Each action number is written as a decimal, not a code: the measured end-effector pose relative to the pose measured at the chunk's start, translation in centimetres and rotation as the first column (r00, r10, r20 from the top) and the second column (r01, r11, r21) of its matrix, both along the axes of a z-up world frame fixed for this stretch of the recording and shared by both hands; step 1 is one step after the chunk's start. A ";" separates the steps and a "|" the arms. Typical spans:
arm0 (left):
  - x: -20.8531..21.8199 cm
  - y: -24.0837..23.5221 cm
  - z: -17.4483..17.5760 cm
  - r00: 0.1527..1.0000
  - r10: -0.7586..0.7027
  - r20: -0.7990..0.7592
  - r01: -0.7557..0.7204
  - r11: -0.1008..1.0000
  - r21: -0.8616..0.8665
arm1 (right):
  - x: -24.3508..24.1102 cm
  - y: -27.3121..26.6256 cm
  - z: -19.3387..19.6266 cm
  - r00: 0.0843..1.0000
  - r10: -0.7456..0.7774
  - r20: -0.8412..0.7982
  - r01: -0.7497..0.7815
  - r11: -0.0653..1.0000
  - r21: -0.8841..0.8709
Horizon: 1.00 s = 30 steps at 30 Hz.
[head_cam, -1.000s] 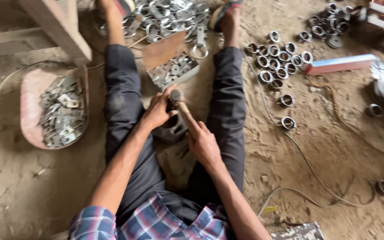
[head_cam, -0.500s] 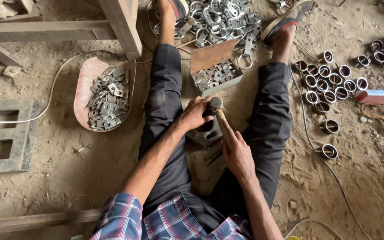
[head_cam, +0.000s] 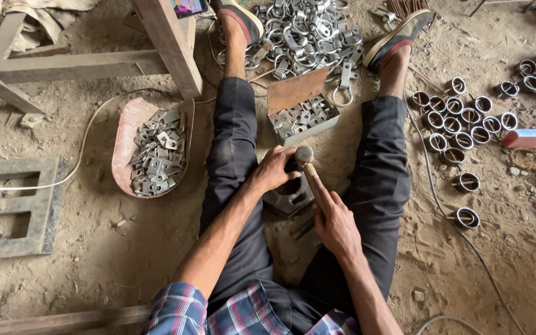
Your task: The person straightens small metal brackets using a hammer and a heavy metal block, picking up pieces from a container and placing them on the block to strike them before putting them back.
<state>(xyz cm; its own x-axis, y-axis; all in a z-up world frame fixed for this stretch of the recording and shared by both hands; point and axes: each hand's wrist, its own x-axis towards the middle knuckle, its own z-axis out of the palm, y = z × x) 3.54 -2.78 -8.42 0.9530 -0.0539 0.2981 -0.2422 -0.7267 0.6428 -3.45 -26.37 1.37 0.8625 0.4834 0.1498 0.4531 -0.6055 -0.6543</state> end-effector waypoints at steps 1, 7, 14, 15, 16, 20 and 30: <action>0.0 0.0 0.0 1.000 -0.002 0.000 0.002 1.000 -0.005 | 0.1 0.1 0.0 1.000 -0.003 -0.021 0.002 1.000 -0.005; -0.1 0.0 -0.6 0.999 0.013 -0.035 -0.012 0.999 0.031 | 0.1 0.0 -0.6 0.999 0.027 0.028 -0.027 1.000 0.014; 0.0 0.4 -1.4 0.999 -0.033 0.008 0.032 0.995 0.090 | 0.1 0.2 -0.2 0.999 0.002 -0.032 -0.003 1.000 -0.025; 0.0 0.5 -1.4 0.999 -0.048 0.015 0.046 0.994 0.102 | 0.0 0.2 -0.1 0.999 0.004 -0.039 -0.004 1.000 -0.019; 0.1 0.6 -1.3 0.998 -0.062 0.023 0.059 0.992 0.115 | 0.0 0.1 0.0 0.999 0.005 -0.045 -0.006 1.000 -0.011; 0.1 0.0 -1.0 0.994 -0.012 -0.112 0.024 0.994 0.107 | 0.0 0.2 0.1 0.997 -0.010 -0.073 0.007 0.999 -0.044; 0.0 0.0 -0.6 0.997 -0.019 -0.071 0.026 0.995 0.097 | 0.1 0.1 0.0 0.999 0.001 -0.040 -0.002 1.000 -0.027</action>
<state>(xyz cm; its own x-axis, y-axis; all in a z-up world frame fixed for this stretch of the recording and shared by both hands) 3.51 -2.73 -8.99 0.9696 -0.1016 0.2226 -0.2162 -0.7818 0.5848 -3.37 -26.27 1.33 0.8669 0.4879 0.1019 0.4274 -0.6226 -0.6554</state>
